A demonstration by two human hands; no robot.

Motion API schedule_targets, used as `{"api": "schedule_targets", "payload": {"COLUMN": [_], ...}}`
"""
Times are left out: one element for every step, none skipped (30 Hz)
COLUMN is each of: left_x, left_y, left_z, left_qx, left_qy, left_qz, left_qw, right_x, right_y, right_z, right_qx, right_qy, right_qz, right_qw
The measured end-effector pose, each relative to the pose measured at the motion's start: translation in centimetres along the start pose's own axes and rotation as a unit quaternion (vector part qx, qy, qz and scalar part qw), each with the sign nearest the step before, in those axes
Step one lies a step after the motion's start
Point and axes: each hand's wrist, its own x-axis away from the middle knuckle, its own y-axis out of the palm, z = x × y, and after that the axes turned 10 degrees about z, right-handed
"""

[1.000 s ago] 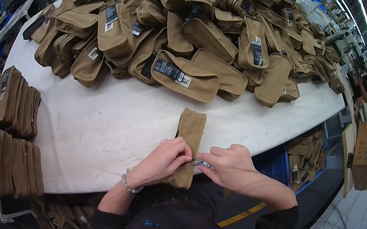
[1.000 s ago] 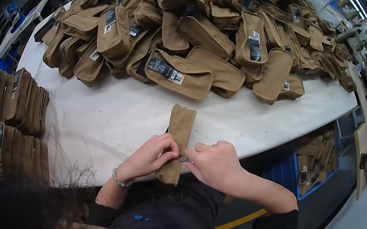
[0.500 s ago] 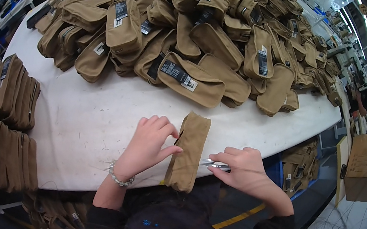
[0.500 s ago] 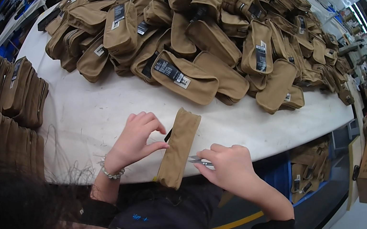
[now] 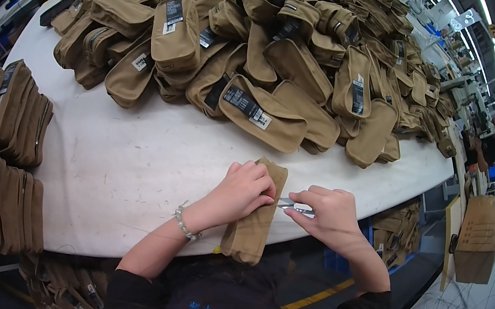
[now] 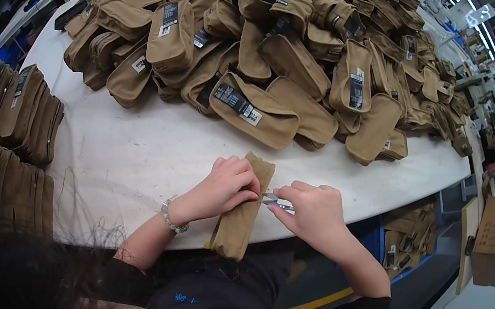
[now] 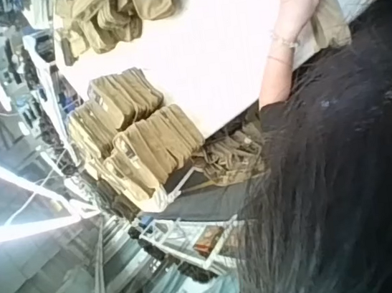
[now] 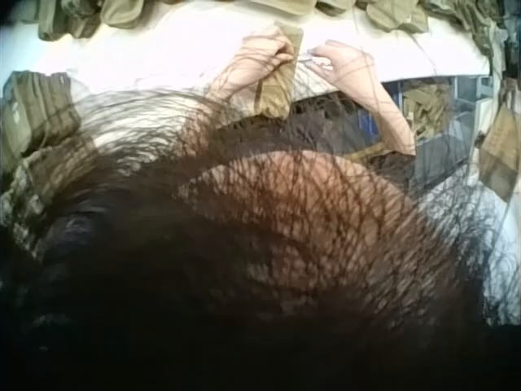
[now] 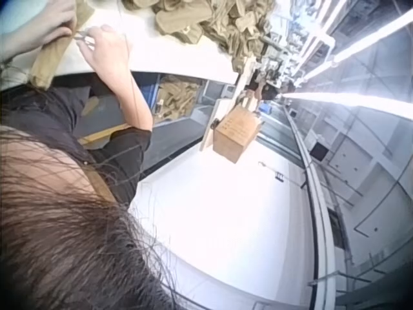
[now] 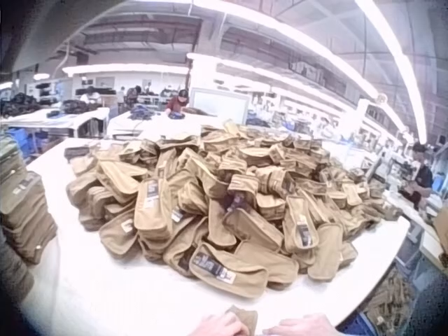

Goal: The recorder uses thread snips to trim loose threads from small tan leather pouches at a workshop table, then stacks them.

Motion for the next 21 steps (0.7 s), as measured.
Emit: {"api": "schedule_targets", "payload": {"left_x": [0.23, 0.4, 0.52, 0.62, 0.72, 0.78, 0.83, 0.87, 0.87, 0.87, 0.86, 0.86, 0.86, 0.86, 0.84, 0.82, 0.8, 0.82, 0.86, 0.89, 0.9], "left_y": [0.26, 0.42, 0.56, 0.66, 0.77, 0.83, 0.9, 0.9, 0.85, 0.79, 0.74, 0.69, 0.67, 0.64, 0.59, 0.53, 0.49, 0.46, 0.43, 0.39, 0.32], "left_z": [-0.15, -0.25, -0.16, -0.09, -0.03, -0.02, -0.04, -0.04, -0.03, -0.03, -0.04, -0.07, -0.14, -0.18, -0.15, -0.09, -0.06, -0.06, -0.08, -0.09, -0.09], "left_qx": [-0.012, -0.024, -0.023, -0.026, -0.03, -0.03, -0.023, -0.016, -0.016, -0.007, 0.003, 0.002, 0.015, 0.028, 0.027, 0.027, 0.027, 0.027, 0.027, 0.027, 0.027], "left_qy": [0.01, 0.02, 0.02, 0.022, 0.025, 0.025, 0.023, 0.021, 0.022, 0.016, 0.011, 0.011, 0.005, -0.001, 0.0, -0.003, -0.006, -0.005, -0.009, -0.012, -0.012], "left_qz": [0.009, 0.017, 0.018, 0.022, 0.025, 0.027, 0.029, 0.031, 0.032, 0.028, 0.024, 0.025, 0.021, 0.017, 0.018, 0.012, 0.005, 0.006, 0.0, -0.006, -0.005], "left_qw": [1.0, 0.999, 0.999, 0.999, 0.999, 0.999, 0.999, 0.999, 0.999, 0.999, 1.0, 1.0, 1.0, 0.999, 0.999, 1.0, 1.0, 1.0, 1.0, 1.0, 1.0], "right_x": [-0.12, -0.3, -0.3, -0.29, -0.28, -0.35, -0.42, -0.49, -0.56, -0.58, -0.57, -0.58, -0.57, -0.52, -0.51, -0.56, -0.63, -0.67, -0.67, -0.63, -0.61], "right_y": [0.0, -0.04, -0.12, -0.14, -0.16, -0.18, -0.21, -0.23, -0.25, -0.21, -0.12, -0.09, -0.13, -0.18, -0.22, -0.3, -0.39, -0.48, -0.5, -0.49, -0.47], "right_z": [-0.1, -0.22, -0.32, -0.38, -0.42, -0.48, -0.55, -0.62, -0.65, -0.58, -0.43, -0.37, -0.43, -0.51, -0.54, -0.6, -0.69, -0.77, -0.76, -0.73, -0.68], "right_qx": [0.0, 0.002, 0.004, 0.005, -0.002, -0.009, -0.009, -0.009, -0.01, -0.01, -0.021, -0.032, -0.031, -0.028, -0.025, -0.025, -0.022, -0.018, -0.018, -0.018, -0.018], "right_qy": [-0.001, -0.003, -0.004, -0.005, -0.006, -0.007, -0.008, -0.005, -0.002, -0.003, 0.001, 0.004, 0.003, 0.008, 0.013, 0.013, 0.016, 0.02, 0.02, 0.021, 0.021], "right_qz": [0.0, -0.006, -0.012, -0.013, -0.018, -0.022, -0.022, -0.024, -0.027, -0.026, -0.033, -0.04, -0.04, -0.044, -0.048, -0.047, -0.051, -0.054, -0.054, -0.051, -0.048], "right_qw": [1.0, 1.0, 1.0, 1.0, 1.0, 1.0, 1.0, 1.0, 1.0, 1.0, 0.999, 0.999, 0.999, 0.999, 0.998, 0.998, 0.998, 0.998, 0.998, 0.998, 0.998]}}
